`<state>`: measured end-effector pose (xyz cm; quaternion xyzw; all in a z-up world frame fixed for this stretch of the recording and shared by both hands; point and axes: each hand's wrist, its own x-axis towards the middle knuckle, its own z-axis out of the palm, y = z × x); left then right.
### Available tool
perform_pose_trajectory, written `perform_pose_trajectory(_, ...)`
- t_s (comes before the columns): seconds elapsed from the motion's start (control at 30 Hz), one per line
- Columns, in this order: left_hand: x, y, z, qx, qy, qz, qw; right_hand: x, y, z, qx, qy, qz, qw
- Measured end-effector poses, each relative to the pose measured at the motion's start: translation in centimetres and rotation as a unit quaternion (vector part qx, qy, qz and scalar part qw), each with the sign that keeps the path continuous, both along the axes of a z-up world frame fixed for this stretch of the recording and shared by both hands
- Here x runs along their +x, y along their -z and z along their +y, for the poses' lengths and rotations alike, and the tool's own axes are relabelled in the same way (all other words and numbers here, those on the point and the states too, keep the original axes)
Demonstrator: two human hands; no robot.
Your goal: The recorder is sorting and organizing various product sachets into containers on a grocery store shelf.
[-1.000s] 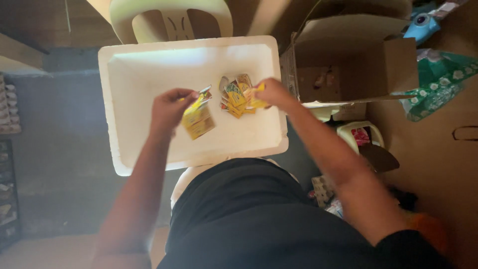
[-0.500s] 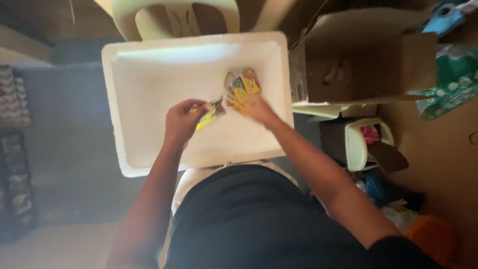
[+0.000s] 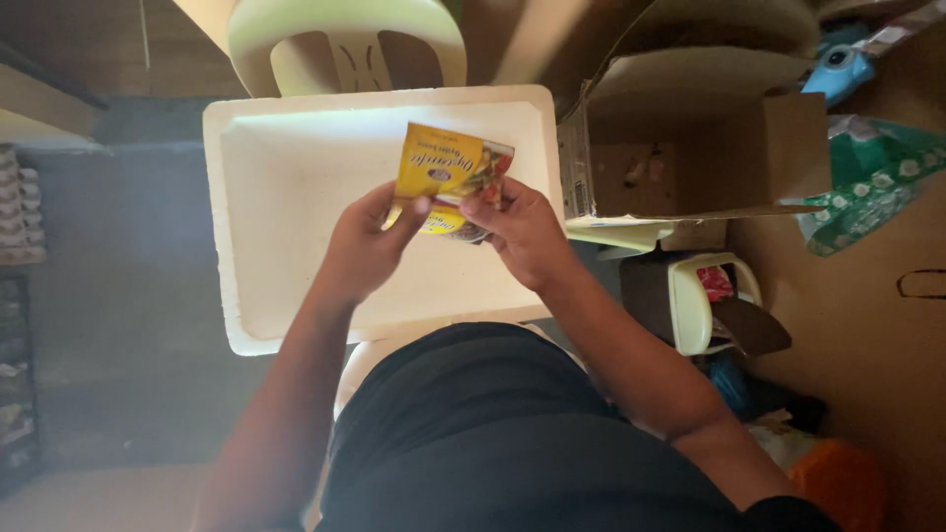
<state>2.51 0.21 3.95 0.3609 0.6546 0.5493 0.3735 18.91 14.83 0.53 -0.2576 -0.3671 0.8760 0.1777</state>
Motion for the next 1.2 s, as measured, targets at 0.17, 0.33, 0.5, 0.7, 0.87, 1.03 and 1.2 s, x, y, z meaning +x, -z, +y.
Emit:
perform_pose_trajectory(0.17, 0.1, -2.9, 0.4, -0.009, 0.014, 0.159, 0.987, 0.6, -5.0, 1.0, 0.353, 0.048, -0.067, 0.932)
perform_pose_trajectory(0.33, 0.5, -8.2, 1.4, -0.148, 0.165, 0.345, 0.912, 1.8, -9.9, 1.4, 0.648, -0.126, -0.056, 0.749)
perform_pose_trajectory(0.5, 0.8, -9.7, 2.1, -0.201, 0.192, 0.372, 0.886, 0.9, -8.8, 2.1, 0.754, -0.205, -0.068, 0.62)
perform_pose_trajectory(0.7, 1.3, -7.5, 1.2, -0.162, 0.261, 0.422, 0.853, 0.8, -10.0, 2.3, 0.722, -0.301, -0.105, 0.614)
perform_pose_trajectory(0.87, 1.0, -8.8, 1.2, -0.151, 0.214, 0.379, 0.888, 0.7, -8.1, 3.7, 0.716, -0.248, 0.008, 0.653)
perform_pose_trajectory(1.03, -0.8, -7.7, 0.6, -0.013, 0.143, 0.289, 0.946, 0.2, -7.5, 4.4, 0.685, -0.216, 0.002, 0.696)
perform_pose_trajectory(1.2, -1.1, -10.2, 1.8, -0.163, 0.246, 0.257, 0.92, -1.6, -10.2, 4.8, 0.582, -0.403, -0.14, 0.692)
